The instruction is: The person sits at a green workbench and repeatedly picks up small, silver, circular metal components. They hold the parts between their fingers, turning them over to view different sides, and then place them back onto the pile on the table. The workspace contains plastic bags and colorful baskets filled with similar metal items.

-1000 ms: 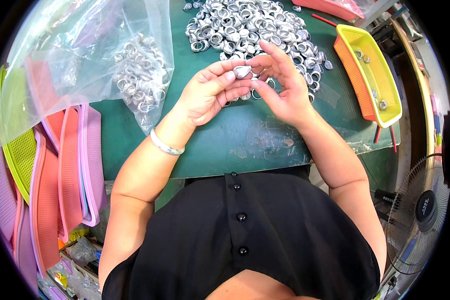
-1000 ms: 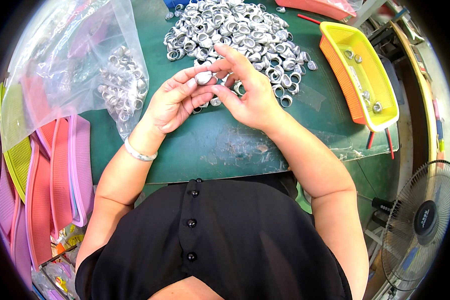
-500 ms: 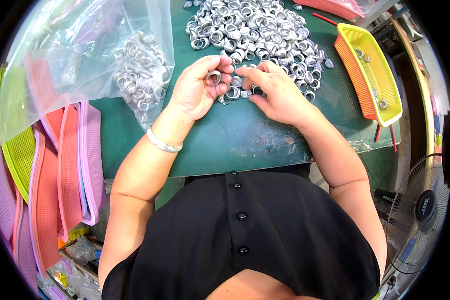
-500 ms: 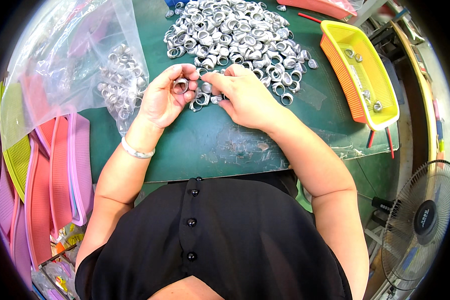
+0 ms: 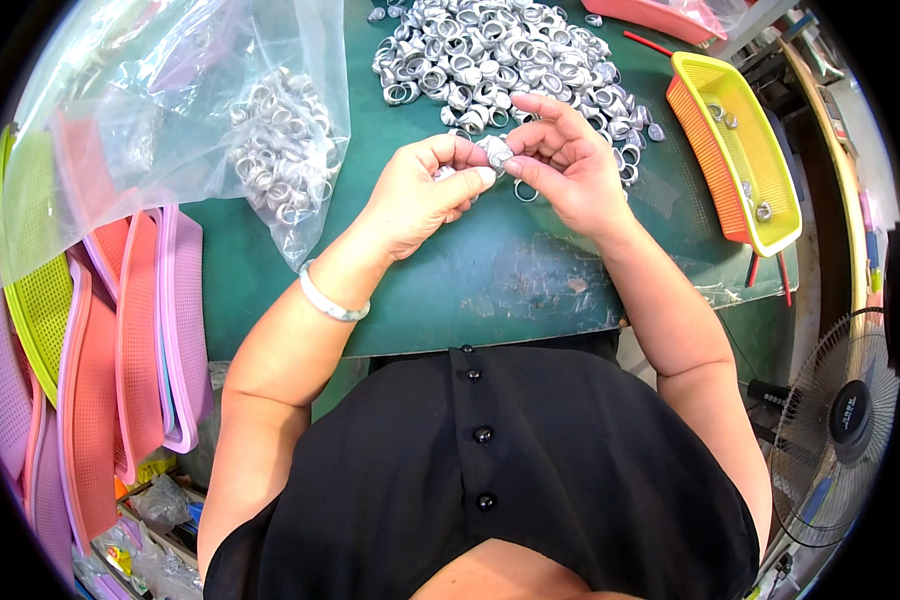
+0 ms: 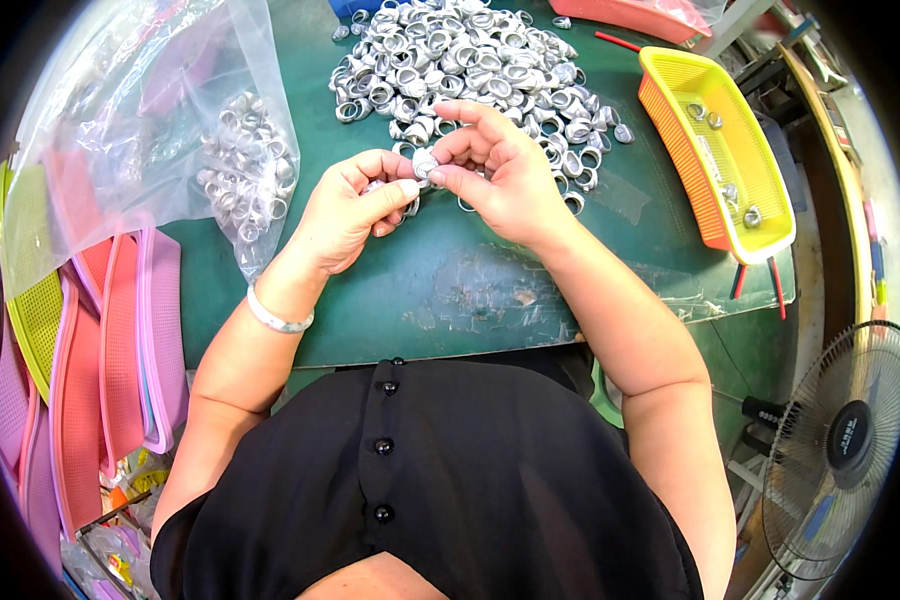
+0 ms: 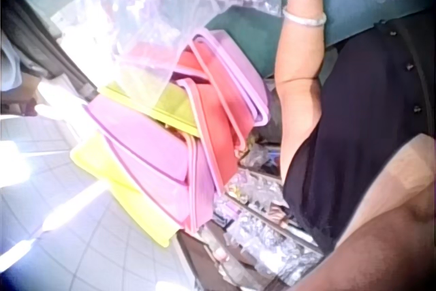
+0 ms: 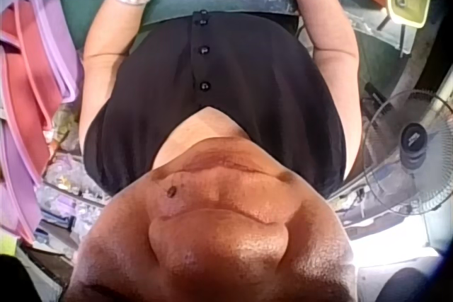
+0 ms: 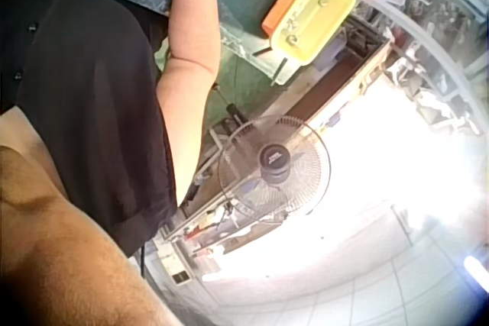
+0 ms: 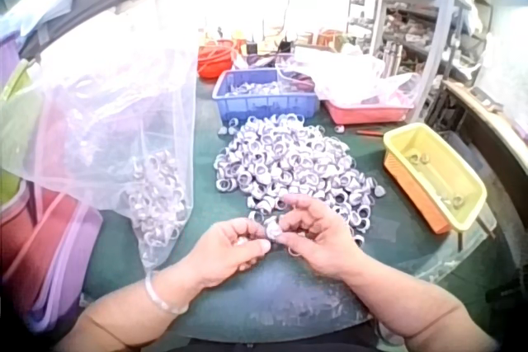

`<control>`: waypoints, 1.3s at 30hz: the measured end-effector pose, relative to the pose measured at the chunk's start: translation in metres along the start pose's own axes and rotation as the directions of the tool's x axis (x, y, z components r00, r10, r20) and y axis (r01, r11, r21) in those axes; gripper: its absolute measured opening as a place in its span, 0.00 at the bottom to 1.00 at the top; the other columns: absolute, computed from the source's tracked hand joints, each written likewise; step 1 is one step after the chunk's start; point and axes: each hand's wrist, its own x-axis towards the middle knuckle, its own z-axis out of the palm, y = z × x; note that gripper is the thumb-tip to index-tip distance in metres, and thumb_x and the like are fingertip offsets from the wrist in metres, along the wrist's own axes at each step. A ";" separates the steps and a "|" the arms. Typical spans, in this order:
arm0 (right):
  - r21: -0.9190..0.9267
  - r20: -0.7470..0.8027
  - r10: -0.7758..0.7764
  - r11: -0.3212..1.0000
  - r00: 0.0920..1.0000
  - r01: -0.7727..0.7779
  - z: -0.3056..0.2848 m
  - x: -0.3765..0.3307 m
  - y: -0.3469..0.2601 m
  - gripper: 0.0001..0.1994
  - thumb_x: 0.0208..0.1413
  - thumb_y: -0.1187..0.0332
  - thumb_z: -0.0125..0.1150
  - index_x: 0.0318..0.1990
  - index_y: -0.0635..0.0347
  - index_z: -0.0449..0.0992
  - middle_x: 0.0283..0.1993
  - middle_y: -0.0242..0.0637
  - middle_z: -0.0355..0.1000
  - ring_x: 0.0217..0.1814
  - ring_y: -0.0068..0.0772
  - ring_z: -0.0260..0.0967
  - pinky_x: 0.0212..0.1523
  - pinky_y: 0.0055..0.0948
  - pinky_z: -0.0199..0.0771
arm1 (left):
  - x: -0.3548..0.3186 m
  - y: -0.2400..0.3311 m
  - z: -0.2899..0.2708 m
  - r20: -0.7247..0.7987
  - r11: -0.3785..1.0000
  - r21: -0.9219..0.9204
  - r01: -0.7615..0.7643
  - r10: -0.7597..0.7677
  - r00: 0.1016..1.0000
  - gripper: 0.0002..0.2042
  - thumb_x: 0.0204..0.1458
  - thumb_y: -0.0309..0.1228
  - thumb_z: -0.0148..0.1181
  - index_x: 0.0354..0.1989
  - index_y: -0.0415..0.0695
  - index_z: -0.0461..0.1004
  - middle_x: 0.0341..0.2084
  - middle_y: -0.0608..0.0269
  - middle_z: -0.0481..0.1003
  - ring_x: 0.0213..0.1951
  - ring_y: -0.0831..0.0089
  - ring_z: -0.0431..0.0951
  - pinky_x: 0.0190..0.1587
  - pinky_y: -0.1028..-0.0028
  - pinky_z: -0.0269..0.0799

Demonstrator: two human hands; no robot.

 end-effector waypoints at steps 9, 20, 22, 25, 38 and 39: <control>0.115 0.017 0.013 0.993 1.000 -0.015 0.002 0.000 0.003 0.25 0.49 0.85 0.52 0.57 0.64 0.57 0.38 0.39 0.70 0.40 0.25 0.70 0.43 0.22 0.71 | 0.000 -0.002 0.003 -0.053 0.995 -0.055 -0.089 0.086 0.995 0.06 0.50 0.26 0.57 0.36 0.39 0.71 0.23 0.70 0.70 0.21 0.87 0.66 0.18 0.89 0.57; -0.100 0.026 -0.047 0.994 0.999 0.049 0.003 0.000 0.004 0.30 0.47 0.83 0.57 0.59 0.60 0.55 0.45 0.39 0.66 0.42 0.24 0.67 0.43 0.23 0.69 | 0.002 -0.005 0.000 -0.068 0.979 -0.206 0.006 -0.020 0.998 0.05 0.52 0.27 0.55 0.35 0.39 0.71 0.22 0.69 0.70 0.20 0.86 0.64 0.19 0.87 0.57; -0.050 0.022 -0.051 0.997 0.998 0.052 0.005 0.000 0.006 0.31 0.46 0.83 0.57 0.59 0.59 0.54 0.45 0.39 0.66 0.41 0.24 0.68 0.43 0.23 0.69 | 0.003 -0.004 0.000 -0.058 0.980 -0.201 0.011 -0.023 0.998 0.05 0.52 0.27 0.55 0.35 0.39 0.71 0.22 0.69 0.69 0.20 0.86 0.64 0.19 0.87 0.57; -0.007 0.023 -0.053 0.999 0.998 0.053 0.006 0.000 0.007 0.31 0.46 0.83 0.58 0.59 0.59 0.54 0.44 0.39 0.67 0.41 0.25 0.68 0.43 0.23 0.68 | 0.002 -0.005 0.000 -0.047 0.981 -0.195 0.016 -0.026 0.999 0.05 0.52 0.27 0.55 0.35 0.39 0.72 0.21 0.69 0.70 0.20 0.86 0.64 0.19 0.87 0.57; -0.273 0.015 -0.253 0.930 0.967 0.247 0.007 0.001 0.008 0.30 0.43 0.84 0.58 0.57 0.61 0.57 0.37 0.35 0.66 0.33 0.20 0.66 0.36 0.19 0.69 | 0.004 -0.009 0.001 -0.039 0.986 -0.169 0.013 -0.020 0.999 0.07 0.52 0.30 0.56 0.36 0.41 0.71 0.22 0.70 0.70 0.21 0.85 0.65 0.20 0.86 0.57; -0.259 0.014 -0.256 0.933 0.967 0.251 0.007 0.001 0.008 0.30 0.44 0.84 0.58 0.57 0.61 0.57 0.37 0.35 0.66 0.33 0.20 0.66 0.36 0.19 0.69 | 0.004 -0.009 0.000 -0.036 0.985 -0.170 0.023 -0.030 0.999 0.07 0.53 0.31 0.55 0.36 0.41 0.71 0.22 0.70 0.70 0.21 0.85 0.65 0.20 0.86 0.57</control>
